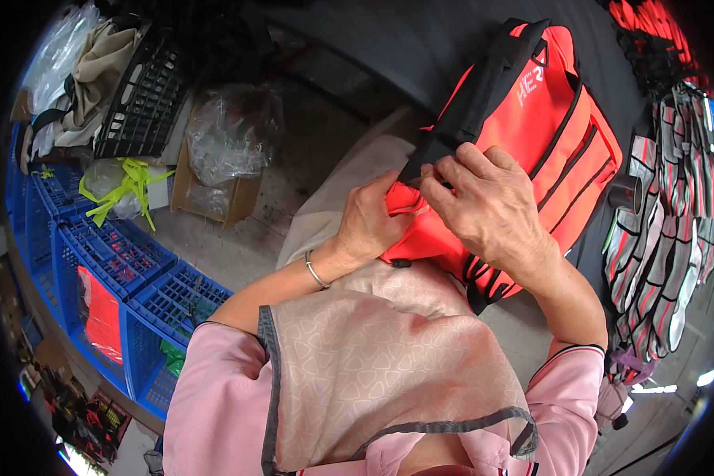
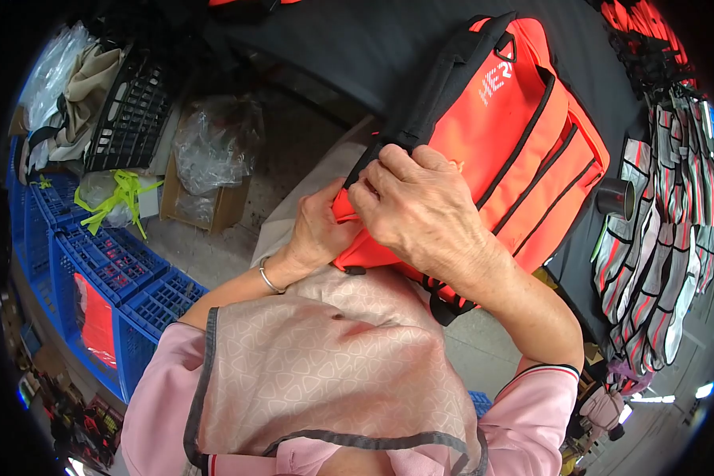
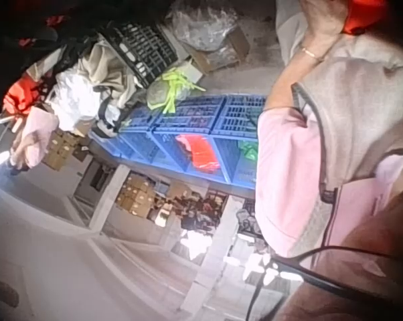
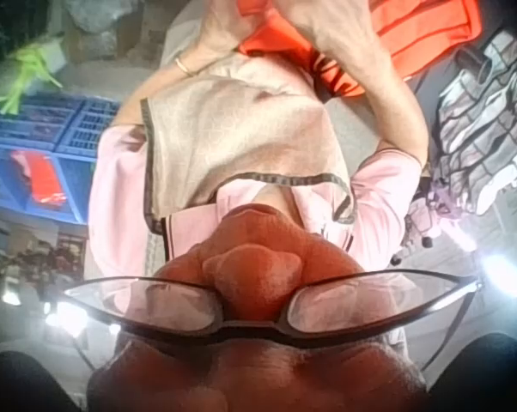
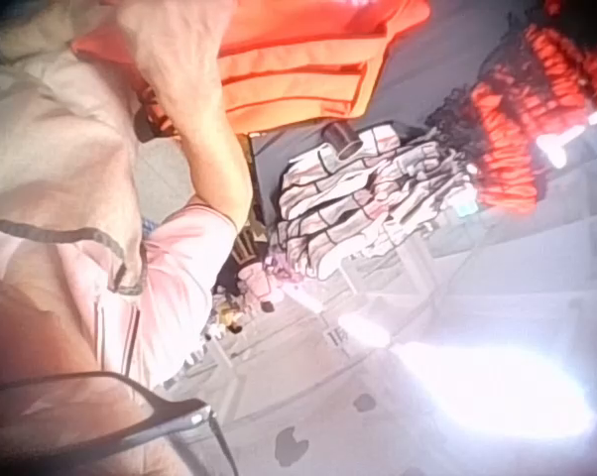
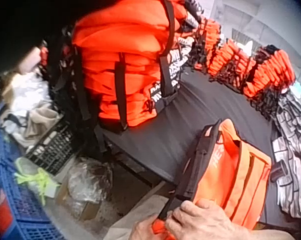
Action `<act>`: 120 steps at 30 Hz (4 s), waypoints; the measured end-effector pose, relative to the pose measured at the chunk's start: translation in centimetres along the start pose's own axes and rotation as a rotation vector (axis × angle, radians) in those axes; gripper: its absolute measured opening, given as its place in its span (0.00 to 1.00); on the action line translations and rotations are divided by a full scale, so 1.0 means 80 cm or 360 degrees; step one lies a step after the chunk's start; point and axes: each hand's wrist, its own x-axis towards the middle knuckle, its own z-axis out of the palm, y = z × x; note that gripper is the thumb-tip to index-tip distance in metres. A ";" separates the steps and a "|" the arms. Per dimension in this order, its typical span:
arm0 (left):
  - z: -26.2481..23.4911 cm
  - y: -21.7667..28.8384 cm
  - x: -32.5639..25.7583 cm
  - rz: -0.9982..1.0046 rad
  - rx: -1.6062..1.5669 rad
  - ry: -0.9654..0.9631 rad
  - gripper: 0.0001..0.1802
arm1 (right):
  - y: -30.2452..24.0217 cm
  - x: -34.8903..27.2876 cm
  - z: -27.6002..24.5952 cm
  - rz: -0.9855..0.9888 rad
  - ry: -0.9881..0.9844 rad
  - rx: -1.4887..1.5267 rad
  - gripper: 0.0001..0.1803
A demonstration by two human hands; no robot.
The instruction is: Inspecting and trimming loose threads from backpacks and garment bags using snips.
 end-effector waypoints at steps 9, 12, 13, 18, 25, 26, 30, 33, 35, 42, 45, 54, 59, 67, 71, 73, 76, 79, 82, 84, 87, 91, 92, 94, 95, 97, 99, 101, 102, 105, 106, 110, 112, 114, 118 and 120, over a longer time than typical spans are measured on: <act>0.003 -0.003 0.001 0.0029 0.0073 -0.0006 0.14 | -0.007 0.006 -0.001 -0.0194 -0.0137 -0.0087 0.08; 0.004 -0.007 0.001 0.0044 0.0086 -0.0021 0.14 | -0.003 0.009 -0.002 -0.0184 -0.0116 -0.0047 0.07; 0.004 -0.006 0.001 0.0058 0.0057 -0.0016 0.15 | 0.000 0.010 -0.001 -0.0186 -0.0116 -0.0047 0.07; 0.001 0.007 0.002 -0.0025 -0.0076 -0.0035 0.16 | 0.025 0.009 0.006 0.0178 -0.0310 0.0320 0.11; -0.001 0.007 0.000 -0.0136 -0.0225 -0.0049 0.19 | 0.025 0.000 0.015 0.0815 0.0027 0.1245 0.22; 0.000 0.008 0.003 -0.0134 -0.0222 -0.0043 0.16 | 0.020 0.004 0.010 0.0845 -0.0165 0.1123 0.25; -0.002 -0.032 -0.011 -0.0179 -0.0359 -0.0119 0.09 | -0.011 0.006 0.070 0.0435 0.0056 0.0867 0.17; -0.022 -0.087 -0.029 0.0040 0.0135 -0.0122 0.04 | -0.015 0.028 0.071 0.0400 -0.0181 0.0893 0.06; -0.036 -0.103 -0.016 0.0686 0.0895 -0.0233 0.07 | -0.010 0.029 0.066 0.0431 -0.0176 0.0711 0.07; 0.038 -0.124 0.034 -0.0076 -0.0472 -0.0145 0.05 | -0.015 0.035 0.105 0.0297 -0.0027 0.0552 0.08; 0.037 -0.121 0.042 0.0018 -0.0537 -0.0270 0.04 | -0.012 0.023 0.109 0.0119 0.0022 0.0359 0.10; 0.085 -0.008 0.035 0.0112 -0.0582 -0.0341 0.06 | -0.016 0.033 0.115 0.0148 0.0348 0.0677 0.12; 0.004 -0.013 0.007 -0.0287 -0.0169 -0.0020 0.15 | -0.008 -0.063 0.006 0.0354 -0.0435 0.1461 0.13; 0.010 -0.010 0.005 -0.0068 -0.0026 -0.0018 0.21 | -0.003 -0.077 -0.012 0.1087 -0.0096 0.1313 0.24; 0.007 0.006 0.005 -0.0152 -0.0084 -0.0015 0.19 | -0.003 -0.052 0.013 0.0817 0.0157 0.0617 0.19; 0.006 0.005 0.006 -0.0181 -0.0143 -0.0010 0.18 | -0.004 -0.038 0.019 0.0660 0.0229 0.0484 0.16; 0.003 0.002 0.006 -0.0165 -0.0092 0.0003 0.18 | -0.011 -0.024 0.028 0.0458 0.0273 0.0187 0.14; 0.000 0.001 0.005 -0.0192 -0.0214 -0.0030 0.18 | -0.015 -0.018 0.032 0.0386 0.0245 0.0052 0.13; -0.001 0.004 0.006 -0.0185 -0.0157 -0.0040 0.18 | -0.017 -0.015 0.027 0.0335 0.0212 -0.0026 0.08; -0.002 0.007 0.006 -0.0126 -0.0123 -0.0027 0.18 | -0.017 -0.013 0.024 0.0304 0.0202 -0.0045 0.08; 0.000 0.003 0.005 -0.0098 -0.0126 -0.0001 0.19 | -0.015 -0.009 0.023 0.0262 0.0159 -0.0052 0.08; 0.005 -0.003 0.005 -0.0086 -0.0104 0.0023 0.19 | 0.000 -0.004 0.027 0.0249 0.0122 0.0121 0.07; 0.007 -0.007 0.004 -0.0112 -0.0158 0.0011 0.19 | 0.004 -0.004 0.030 0.0317 0.0057 0.0193 0.07; 0.006 -0.007 0.006 -0.0082 -0.0161 0.0033 0.18 | 0.015 -0.008 0.044 0.0393 0.0018 0.0509 0.08; 0.006 -0.009 0.007 -0.0080 -0.0161 0.0031 0.18 | 0.018 -0.010 0.047 0.0471 -0.0022 0.0825 0.10; 0.005 -0.014 0.007 -0.0126 -0.0315 -0.0068 0.20 | 0.018 -0.015 0.042 0.0760 -0.0157 0.1353 0.14; 0.003 -0.011 0.006 -0.0174 -0.0309 -0.0123 0.21 | 0.019 -0.020 0.044 0.1143 -0.0001 0.2309 0.16; 0.004 -0.009 0.007 -0.0174 -0.0244 -0.0099 0.21 | 0.018 -0.019 0.036 0.1140 -0.0015 0.1858 0.19; 0.005 -0.010 0.007 -0.0192 -0.0206 -0.0111 0.20 | 0.013 -0.020 0.036 0.1033 0.0075 0.1412 0.19; 0.009 -0.011 0.008 -0.0057 -0.0331 0.0004 0.19 | 0.005 -0.016 0.041 0.0813 0.0233 0.0870 0.21; 0.009 -0.017 0.007 -0.0092 -0.0294 -0.0056 0.19 | 0.003 -0.016 0.042 0.0727 0.0159 0.0839 0.22; 0.007 -0.021 0.001 -0.0051 -0.0548 -0.0079 0.17 | -0.003 -0.005 0.051 0.0575 -0.0016 0.0803 0.22; 0.011 -0.029 -0.001 -0.0055 -0.0645 -0.0067 0.17 | -0.005 0.001 0.060 0.0475 -0.0136 0.0720 0.14; 0.014 -0.038 -0.006 -0.0157 -0.0885 -0.0050 0.15 | -0.006 0.006 0.062 0.0387 -0.0101 0.0676 0.12; 0.016 -0.055 -0.009 -0.0069 -0.0709 -0.0085 0.13 | -0.007 0.022 0.067 0.0009 -0.0051 0.0427 0.09; 0.019 -0.055 -0.009 -0.0074 -0.0615 -0.0086 0.13 | -0.005 0.031 0.071 0.0000 -0.0079 0.0382 0.08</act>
